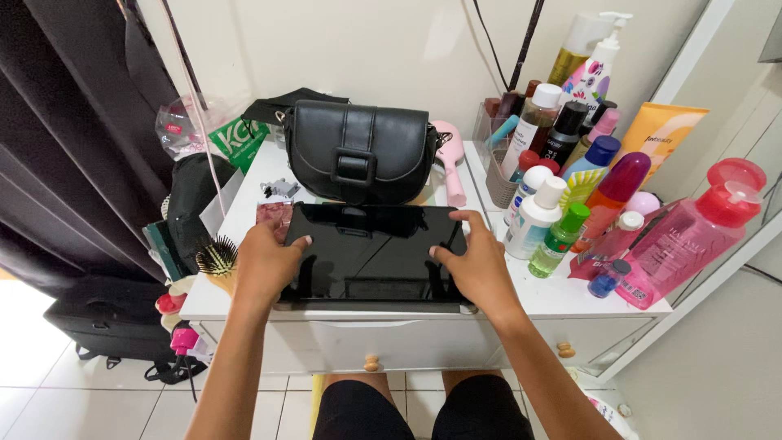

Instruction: The person counts banknotes and places them into a black handbag on a vanity, then puts a wallet and cosmetic items into the bag, arranges the contents, and fastens the flap and buckle. They lift the bag by its strap, then reopen it and move items into a vanity drawer, arranging cosmetics inside.

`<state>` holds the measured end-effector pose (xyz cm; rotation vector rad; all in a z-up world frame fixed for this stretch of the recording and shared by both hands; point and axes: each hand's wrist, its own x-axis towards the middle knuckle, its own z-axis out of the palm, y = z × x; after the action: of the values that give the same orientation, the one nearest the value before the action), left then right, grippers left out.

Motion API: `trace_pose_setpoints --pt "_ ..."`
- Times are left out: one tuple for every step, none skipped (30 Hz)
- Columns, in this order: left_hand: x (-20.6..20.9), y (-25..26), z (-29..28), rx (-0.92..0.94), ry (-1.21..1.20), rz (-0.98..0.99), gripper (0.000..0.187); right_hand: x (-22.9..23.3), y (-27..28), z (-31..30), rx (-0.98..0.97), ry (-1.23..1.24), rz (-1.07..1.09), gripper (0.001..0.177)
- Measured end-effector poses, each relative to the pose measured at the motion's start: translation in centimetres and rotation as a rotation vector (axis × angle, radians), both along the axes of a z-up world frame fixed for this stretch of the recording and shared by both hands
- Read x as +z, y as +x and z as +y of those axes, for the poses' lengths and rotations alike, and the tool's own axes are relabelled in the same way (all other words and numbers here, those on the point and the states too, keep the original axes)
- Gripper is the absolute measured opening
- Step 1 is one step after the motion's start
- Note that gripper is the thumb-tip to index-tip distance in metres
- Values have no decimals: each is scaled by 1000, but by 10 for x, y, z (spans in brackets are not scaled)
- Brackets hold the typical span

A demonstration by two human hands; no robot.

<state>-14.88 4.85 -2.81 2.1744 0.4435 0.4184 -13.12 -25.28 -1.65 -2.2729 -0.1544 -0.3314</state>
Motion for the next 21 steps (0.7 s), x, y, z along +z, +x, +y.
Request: trace_pose_setpoints --pt "-4 0 0 18 -102 97 40 -7 3 0 -26 -15 -45 67" --pt "-7 4 0 -24 -222 -35 37 -13 7 -1 -52 -30 -94 71" --pt "-10 8 0 -66 -342 -168 34 -18 12 -1 -78 -46 -143 75" --pt "-14 11 0 -109 -462 -298 31 -22 17 -1 -85 33 -182 76" --pt "-17 14 3 -128 -527 -285 28 -24 22 -1 -92 112 -221 78" --pt "-17 18 8 -146 -590 -272 26 -24 27 -1 -98 193 -260 80" --pt "-16 22 13 -163 -653 -259 23 -22 32 -3 -52 272 -214 72" --pt "-15 26 16 -196 -650 -263 23 -17 35 -5 -4 351 -168 64" --pt "-11 28 21 -230 -646 -268 23 -12 37 -6 45 428 -122 57" --pt "-6 30 24 -265 -640 -277 23 -4 40 -6 65 524 -30 51" --pt "0 30 28 -304 -658 -270 25 4 41 -8 85 619 64 46" --pt "6 29 29 -344 -679 -261 26 13 40 -10 104 711 159 40" --pt "11 27 30 -384 -700 -252 28 21 38 -11 152 802 196 39" --pt "16 25 29 -385 -777 -227 27 27 33 -14 198 891 237 38" --pt "20 22 27 -385 -854 -202 27 34 28 -17 244 981 279 37" --pt "27 21 26 -386 -926 -180 27 42 24 -19 279 986 273 36" --pt "33 19 25 -426 -917 -208 28 49 21 -21 313 990 267 36" --pt "38 18 23 -465 -909 -236 30 55 19 -23 347 993 261 35" --pt "42 18 22 -504 -900 -263 31 61 20 -22 353 993 214 36" --pt "45 18 21 -503 -928 -259 39 67 22 -23 355 993 169 36" --pt "47 18 22 -502 -956 -256 48 71 24 -24 357 993 123 37"
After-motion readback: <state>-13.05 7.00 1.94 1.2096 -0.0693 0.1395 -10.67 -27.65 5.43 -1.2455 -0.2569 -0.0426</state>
